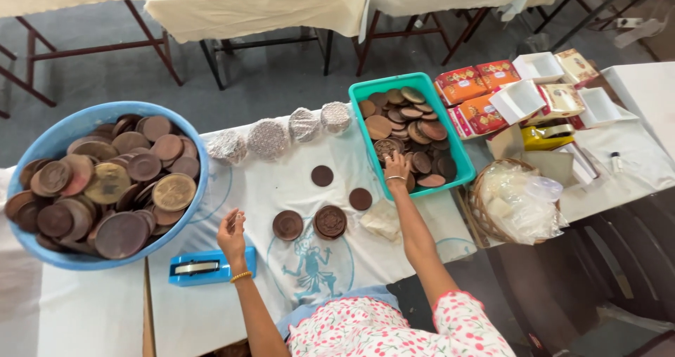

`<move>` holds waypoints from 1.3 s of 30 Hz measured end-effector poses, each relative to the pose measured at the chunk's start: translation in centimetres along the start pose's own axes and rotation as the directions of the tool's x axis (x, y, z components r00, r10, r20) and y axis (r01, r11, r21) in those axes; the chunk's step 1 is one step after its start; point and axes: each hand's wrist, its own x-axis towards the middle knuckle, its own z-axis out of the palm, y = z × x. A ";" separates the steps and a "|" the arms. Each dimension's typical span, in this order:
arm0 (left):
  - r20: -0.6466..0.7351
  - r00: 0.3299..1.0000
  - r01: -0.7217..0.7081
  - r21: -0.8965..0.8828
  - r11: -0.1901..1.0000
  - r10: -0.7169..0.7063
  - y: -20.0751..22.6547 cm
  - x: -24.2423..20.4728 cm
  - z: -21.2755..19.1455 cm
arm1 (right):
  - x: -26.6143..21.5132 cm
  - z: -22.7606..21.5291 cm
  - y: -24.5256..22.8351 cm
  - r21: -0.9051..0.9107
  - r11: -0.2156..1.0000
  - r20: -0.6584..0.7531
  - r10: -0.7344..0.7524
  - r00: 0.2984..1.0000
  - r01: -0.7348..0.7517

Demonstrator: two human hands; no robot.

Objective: The person wipes round wooden coasters with a white cloth, picking them from a blue bowl and placing them into a green tray. They handle the coasters one at a time, wiping both sides before stacking them in the tray.

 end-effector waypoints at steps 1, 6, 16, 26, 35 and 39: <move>0.010 1.000 0.018 0.004 1.000 -0.018 -0.1 0.0 0.2 | 0.3 1.0 0.4 -0.082 0.996 0.022 -0.029 0.999 0.031; 0.019 0.999 0.036 0.042 0.998 -0.037 -1.3 0.2 0.1 | 1.9 1.7 1.2 -0.329 0.921 0.048 -0.206 0.977 0.210; 0.063 0.995 0.066 0.091 0.994 -0.072 -2.1 0.2 1.9 | 1.1 -8.0 -0.9 -0.012 0.950 -0.197 -0.307 0.931 0.311; 0.242 0.970 -0.044 0.092 0.995 0.021 -7.0 0.0 5.3 | -13.6 -12.0 -7.9 0.461 0.762 -0.261 -0.374 0.890 0.455; 0.246 0.967 -0.008 0.268 0.963 -0.061 -8.1 -1.4 4.8 | -19.2 -7.5 -8.7 0.320 0.649 -0.198 -0.667 0.718 0.691; 0.236 0.969 0.003 0.279 0.960 -0.072 -7.7 -1.5 4.6 | -19.4 -7.1 -9.6 0.314 0.621 -0.215 -0.691 0.690 0.719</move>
